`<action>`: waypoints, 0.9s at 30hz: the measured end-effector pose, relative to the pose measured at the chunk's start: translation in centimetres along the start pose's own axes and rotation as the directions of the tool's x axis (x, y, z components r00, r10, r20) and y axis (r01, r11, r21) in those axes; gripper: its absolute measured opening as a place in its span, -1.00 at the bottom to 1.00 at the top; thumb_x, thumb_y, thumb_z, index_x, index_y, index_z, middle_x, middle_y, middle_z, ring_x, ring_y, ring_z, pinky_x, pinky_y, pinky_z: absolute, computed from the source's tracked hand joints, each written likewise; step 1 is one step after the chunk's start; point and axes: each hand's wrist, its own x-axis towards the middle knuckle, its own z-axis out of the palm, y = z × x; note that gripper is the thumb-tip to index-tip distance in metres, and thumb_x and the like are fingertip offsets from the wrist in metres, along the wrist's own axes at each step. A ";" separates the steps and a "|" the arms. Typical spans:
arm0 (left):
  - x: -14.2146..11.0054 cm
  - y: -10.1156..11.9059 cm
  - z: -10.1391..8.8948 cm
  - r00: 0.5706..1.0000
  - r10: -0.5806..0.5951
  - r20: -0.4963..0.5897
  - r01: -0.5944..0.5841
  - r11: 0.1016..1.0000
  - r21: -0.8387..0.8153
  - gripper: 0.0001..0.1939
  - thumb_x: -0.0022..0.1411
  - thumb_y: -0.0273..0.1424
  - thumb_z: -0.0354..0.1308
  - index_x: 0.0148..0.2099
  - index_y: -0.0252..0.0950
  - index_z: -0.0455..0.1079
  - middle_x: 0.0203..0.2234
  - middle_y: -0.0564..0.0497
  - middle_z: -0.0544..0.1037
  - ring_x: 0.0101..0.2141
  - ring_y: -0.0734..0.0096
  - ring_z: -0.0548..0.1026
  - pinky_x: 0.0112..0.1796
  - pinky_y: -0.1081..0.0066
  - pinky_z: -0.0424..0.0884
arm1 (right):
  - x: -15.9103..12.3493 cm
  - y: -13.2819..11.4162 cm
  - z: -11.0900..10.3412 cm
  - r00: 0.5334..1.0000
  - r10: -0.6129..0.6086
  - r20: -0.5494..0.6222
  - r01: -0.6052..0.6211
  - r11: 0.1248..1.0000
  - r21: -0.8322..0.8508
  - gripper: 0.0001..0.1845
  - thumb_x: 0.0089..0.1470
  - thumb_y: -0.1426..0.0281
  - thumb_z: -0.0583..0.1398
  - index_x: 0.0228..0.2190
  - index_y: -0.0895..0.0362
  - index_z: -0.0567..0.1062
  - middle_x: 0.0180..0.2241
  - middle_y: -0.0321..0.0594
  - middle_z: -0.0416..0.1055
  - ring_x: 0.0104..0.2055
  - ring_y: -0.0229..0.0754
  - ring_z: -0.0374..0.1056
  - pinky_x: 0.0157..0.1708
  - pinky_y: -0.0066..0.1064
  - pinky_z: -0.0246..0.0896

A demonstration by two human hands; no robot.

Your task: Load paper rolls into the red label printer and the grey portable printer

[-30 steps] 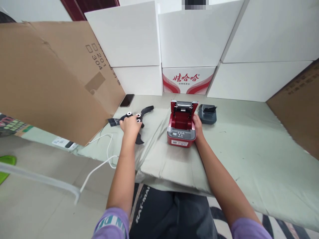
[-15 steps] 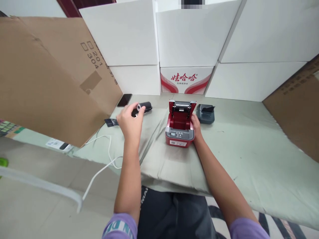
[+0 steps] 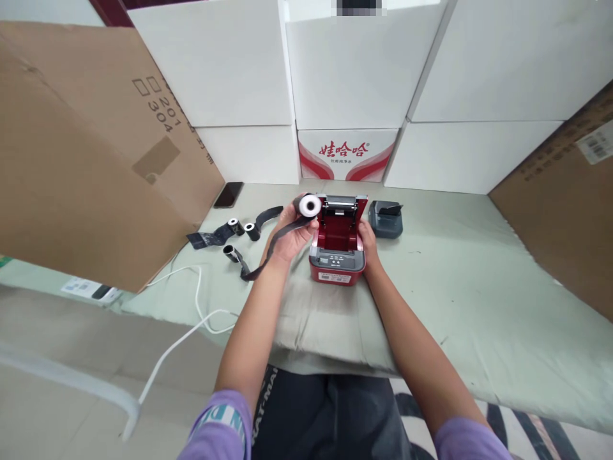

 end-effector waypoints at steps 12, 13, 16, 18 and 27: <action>0.3 -2.5 -2.0 0.970 -0.181 -0.165 0.111 0.927 -0.359 -0.56 0.54 -0.22 -0.21 -0.02 -0.10 0.53 -0.13 0.05 0.64 -0.23 0.51 0.64 -0.23 0.49 0.47 | -0.4 -0.9 0.3 1.000 0.008 -0.008 -0.008 1.000 -0.009 -0.45 0.05 -0.07 0.21 -0.09 0.05 0.52 0.03 -0.14 0.53 0.13 0.03 0.38 0.19 -0.09 0.26; 0.4 -2.7 -2.2 0.970 -0.178 -0.165 0.110 0.929 -0.353 -0.56 0.54 -0.22 -0.22 -0.02 -0.10 0.52 -0.10 0.05 0.64 -0.19 0.48 0.64 -0.20 0.48 0.48 | -0.4 -0.9 0.3 1.000 0.011 -0.006 -0.011 1.000 -0.010 -0.45 0.05 -0.07 0.21 -0.09 0.05 0.52 0.03 -0.14 0.52 0.14 0.04 0.38 0.20 -0.09 0.25; 0.6 -3.3 -2.9 0.980 -0.131 -0.153 0.086 0.958 -0.275 -0.58 0.53 -0.18 -0.17 -0.03 -0.09 0.53 -0.06 0.06 0.63 -0.10 0.45 0.63 -0.13 0.46 0.50 | -0.4 -0.8 0.3 1.000 0.011 -0.004 -0.011 1.000 -0.014 -0.45 0.05 -0.07 0.21 -0.09 0.05 0.52 0.05 -0.13 0.52 0.16 0.04 0.37 0.23 -0.08 0.22; 0.7 -3.6 -3.6 0.989 -0.064 -0.132 0.041 0.985 -0.168 -0.62 0.49 -0.12 -0.09 -0.04 -0.06 0.54 -0.05 0.08 0.62 -0.05 0.44 0.62 -0.09 0.45 0.51 | -0.4 -0.8 0.2 1.000 0.010 -0.005 -0.010 1.000 -0.019 -0.46 0.06 -0.07 0.21 -0.09 0.04 0.52 0.06 -0.14 0.51 0.16 0.04 0.37 0.23 -0.08 0.22; 1.2 -3.8 -3.2 0.979 0.199 0.030 -0.202 0.967 0.156 -0.58 0.08 -0.01 0.39 -0.10 -0.14 0.58 -0.12 -0.02 0.65 -0.04 0.29 0.59 0.02 0.28 0.48 | -0.3 -0.5 0.1 1.000 0.009 -0.002 -0.009 0.999 -0.035 -0.42 0.06 -0.11 0.20 -0.07 0.03 0.53 0.05 -0.15 0.51 0.15 0.03 0.38 0.20 -0.11 0.26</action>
